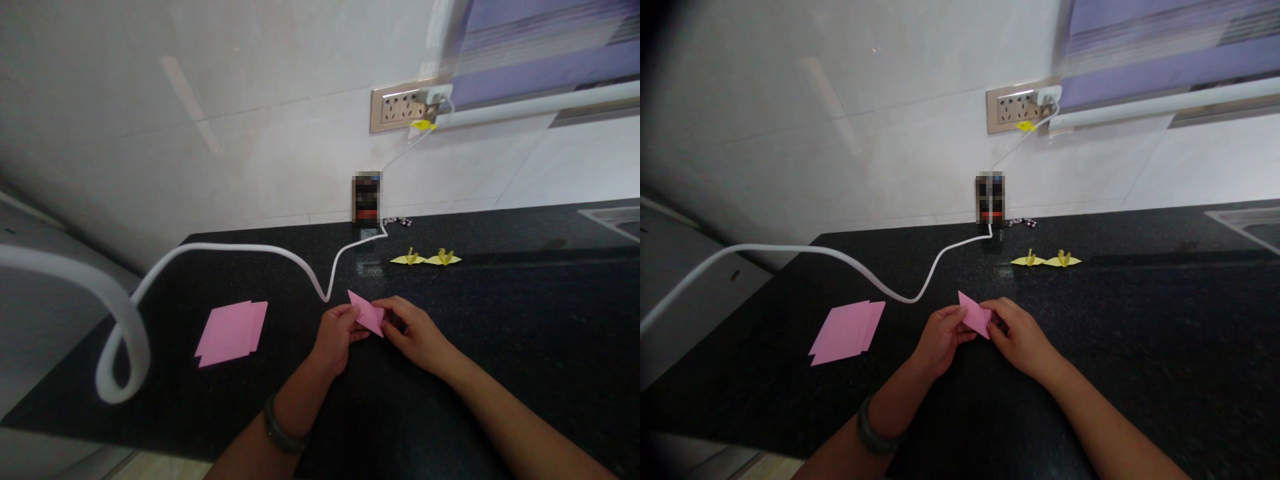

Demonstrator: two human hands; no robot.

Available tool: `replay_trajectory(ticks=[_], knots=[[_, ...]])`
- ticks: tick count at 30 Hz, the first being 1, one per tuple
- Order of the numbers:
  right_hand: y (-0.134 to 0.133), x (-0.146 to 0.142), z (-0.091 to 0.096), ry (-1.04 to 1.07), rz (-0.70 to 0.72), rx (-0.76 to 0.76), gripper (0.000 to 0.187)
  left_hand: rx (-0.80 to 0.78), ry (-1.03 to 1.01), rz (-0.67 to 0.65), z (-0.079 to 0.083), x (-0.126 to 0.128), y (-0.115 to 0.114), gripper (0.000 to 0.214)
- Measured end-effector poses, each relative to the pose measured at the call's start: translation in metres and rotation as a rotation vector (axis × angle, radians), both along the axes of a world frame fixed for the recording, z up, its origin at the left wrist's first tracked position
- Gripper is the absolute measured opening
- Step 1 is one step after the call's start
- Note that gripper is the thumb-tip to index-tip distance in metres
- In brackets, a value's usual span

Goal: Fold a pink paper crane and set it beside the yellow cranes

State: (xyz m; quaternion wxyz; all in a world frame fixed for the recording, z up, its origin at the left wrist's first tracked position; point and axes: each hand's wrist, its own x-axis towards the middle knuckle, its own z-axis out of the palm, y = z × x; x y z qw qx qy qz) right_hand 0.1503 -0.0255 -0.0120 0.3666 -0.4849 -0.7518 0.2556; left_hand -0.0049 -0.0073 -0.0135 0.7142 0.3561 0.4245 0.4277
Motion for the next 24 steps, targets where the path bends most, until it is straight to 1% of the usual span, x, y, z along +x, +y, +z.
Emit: replay_trajectory(ticks=[3,6,8,12,15,19,24], knots=[[0.0012,0.0031,0.0017,-0.016,0.055,0.052,0.039,-0.006,-0.009,0.016,0.0007,-0.0003,0.0004,0.026],[0.0025,0.0055,0.0038,-0.061,0.085,0.125,0.033,-0.021,-0.024,0.01,0.0,-0.0009,0.001,0.025],[0.0028,0.0065,0.0049,-0.065,0.077,0.154,0.027,-0.025,-0.026,-0.003,-0.0008,-0.0011,0.0012,0.025],[0.0016,0.0064,0.0073,0.035,0.047,0.178,0.023,-0.014,-0.013,-0.025,-0.0019,-0.0013,0.0003,0.026],[0.0006,0.0058,0.0077,0.066,0.062,0.173,0.028,0.004,0.013,-0.057,-0.001,-0.001,-0.0009,0.025],[0.0015,0.0065,0.0029,-0.018,0.14,0.192,0.034,0.014,0.072,-0.138,0.0009,0.0006,-0.0023,0.025],[0.0021,0.0091,-0.0013,-0.181,0.155,0.236,0.031,-0.052,0.022,-0.165,0.0003,0.0011,-0.0022,0.025]])
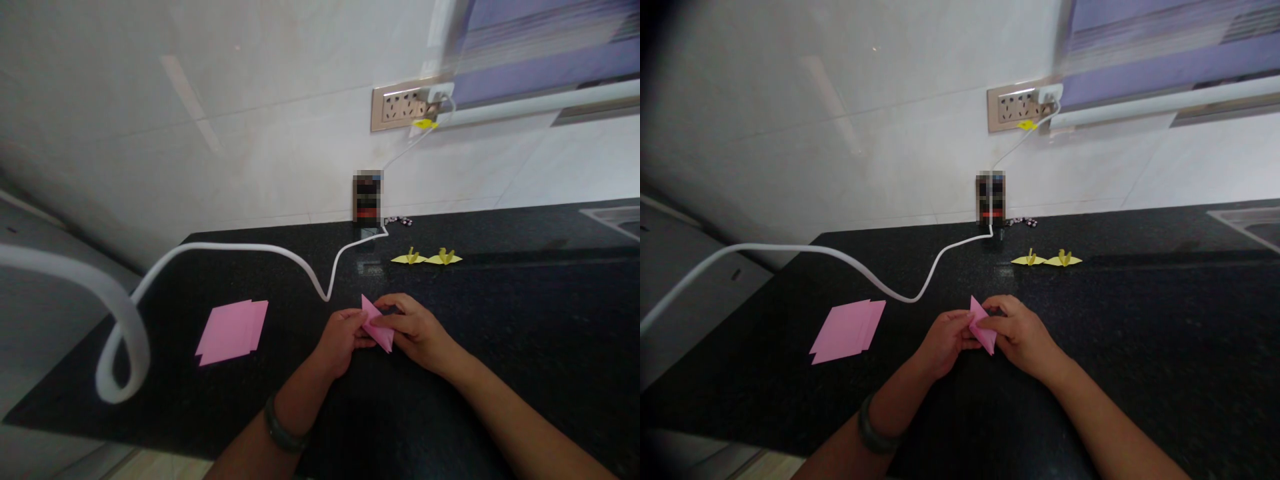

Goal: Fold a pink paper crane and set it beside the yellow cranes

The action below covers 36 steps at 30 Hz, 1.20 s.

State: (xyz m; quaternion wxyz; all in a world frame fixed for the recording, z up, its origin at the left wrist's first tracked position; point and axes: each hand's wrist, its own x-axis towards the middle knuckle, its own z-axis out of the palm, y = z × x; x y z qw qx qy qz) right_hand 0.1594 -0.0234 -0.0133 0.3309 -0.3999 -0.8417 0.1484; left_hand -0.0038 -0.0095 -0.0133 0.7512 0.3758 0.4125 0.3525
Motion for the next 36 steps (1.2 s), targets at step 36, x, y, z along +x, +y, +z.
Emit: replay_trajectory(ticks=[36], knots=[[0.0,0.002,0.007,-0.051,-0.001,-0.033,0.034,0.099,-0.086,-0.166,0.008,-0.001,-0.003,0.031]])
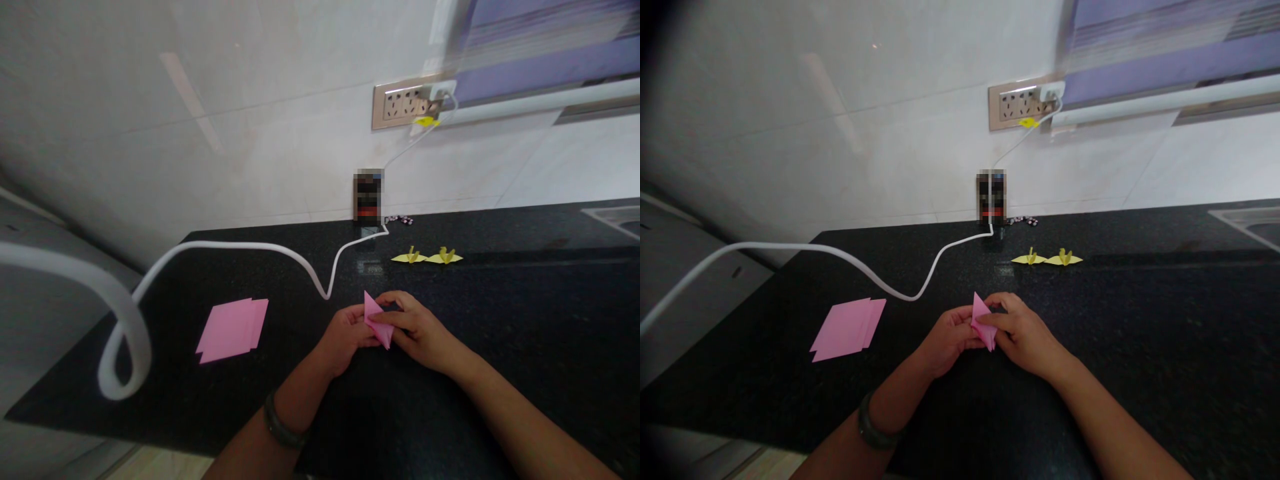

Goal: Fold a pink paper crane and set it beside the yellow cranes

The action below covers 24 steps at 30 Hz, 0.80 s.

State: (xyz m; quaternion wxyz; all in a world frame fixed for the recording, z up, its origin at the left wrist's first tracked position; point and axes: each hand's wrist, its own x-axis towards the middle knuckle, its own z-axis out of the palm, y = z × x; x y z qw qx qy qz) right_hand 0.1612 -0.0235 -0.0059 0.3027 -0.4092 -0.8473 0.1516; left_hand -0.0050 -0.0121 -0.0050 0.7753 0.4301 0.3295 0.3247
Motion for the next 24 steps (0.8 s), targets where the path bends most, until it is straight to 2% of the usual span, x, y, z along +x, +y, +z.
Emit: replay_trajectory(ticks=[7,14,18,24], knots=[[0.0,-0.001,-0.002,0.073,-0.011,0.01,0.041,-0.043,-0.091,0.009,0.0,0.002,0.0,0.036],[0.003,-0.002,-0.006,0.156,-0.104,0.009,0.027,-0.038,-0.131,0.033,0.0,0.002,0.001,0.039],[0.002,-0.006,-0.006,0.216,-0.138,-0.021,0.024,0.017,-0.076,0.035,0.001,0.006,0.0,0.039],[-0.001,-0.014,-0.004,0.291,-0.184,-0.049,0.018,0.161,0.046,0.112,-0.001,0.009,-0.003,0.039]])
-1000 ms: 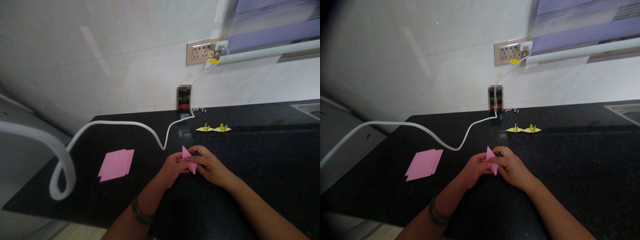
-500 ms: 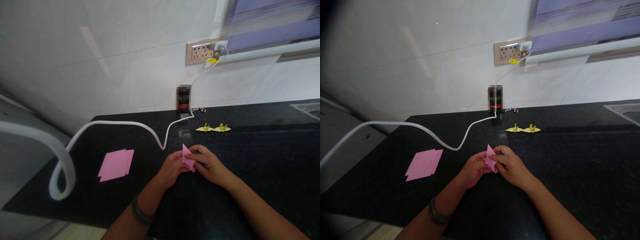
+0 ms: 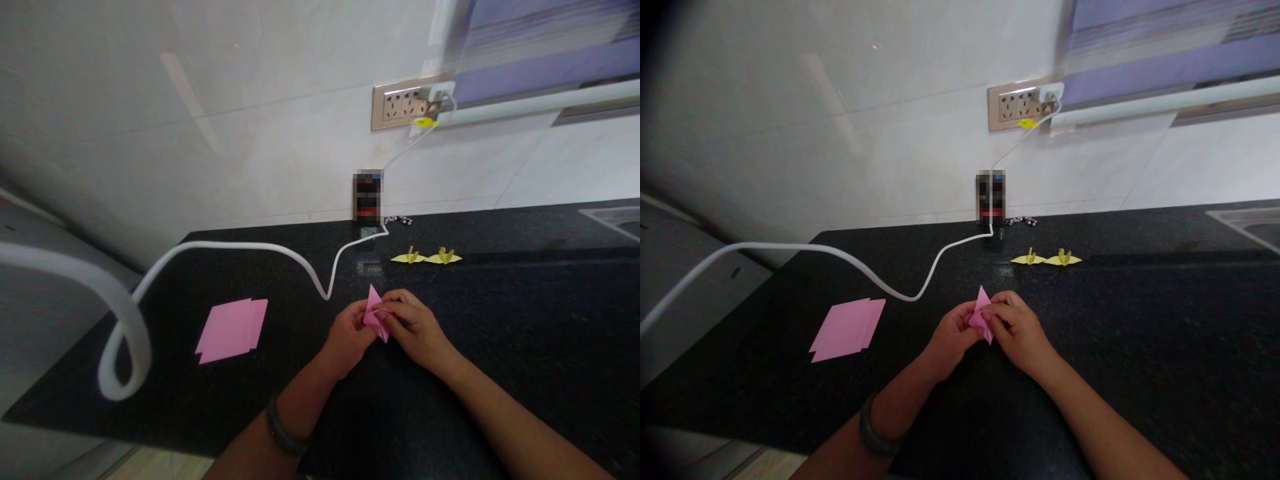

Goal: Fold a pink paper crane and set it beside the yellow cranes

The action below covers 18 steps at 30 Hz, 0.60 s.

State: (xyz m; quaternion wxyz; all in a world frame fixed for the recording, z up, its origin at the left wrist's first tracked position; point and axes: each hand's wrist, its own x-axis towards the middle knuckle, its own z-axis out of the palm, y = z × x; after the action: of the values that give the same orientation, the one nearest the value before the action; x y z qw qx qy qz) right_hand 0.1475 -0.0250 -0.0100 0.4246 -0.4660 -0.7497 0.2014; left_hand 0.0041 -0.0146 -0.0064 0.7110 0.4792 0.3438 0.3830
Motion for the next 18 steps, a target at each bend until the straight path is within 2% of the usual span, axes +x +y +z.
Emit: replay_trajectory(ticks=[7,18], knots=[[-0.0041,-0.0063,0.0034,0.004,0.015,0.01,0.022,0.121,0.123,0.115,-0.0057,-0.0003,-0.0003,0.031],[-0.0047,-0.0074,-0.0008,0.032,-0.045,0.058,0.022,0.247,0.247,0.16,-0.008,-0.0012,-0.0034,0.032]])
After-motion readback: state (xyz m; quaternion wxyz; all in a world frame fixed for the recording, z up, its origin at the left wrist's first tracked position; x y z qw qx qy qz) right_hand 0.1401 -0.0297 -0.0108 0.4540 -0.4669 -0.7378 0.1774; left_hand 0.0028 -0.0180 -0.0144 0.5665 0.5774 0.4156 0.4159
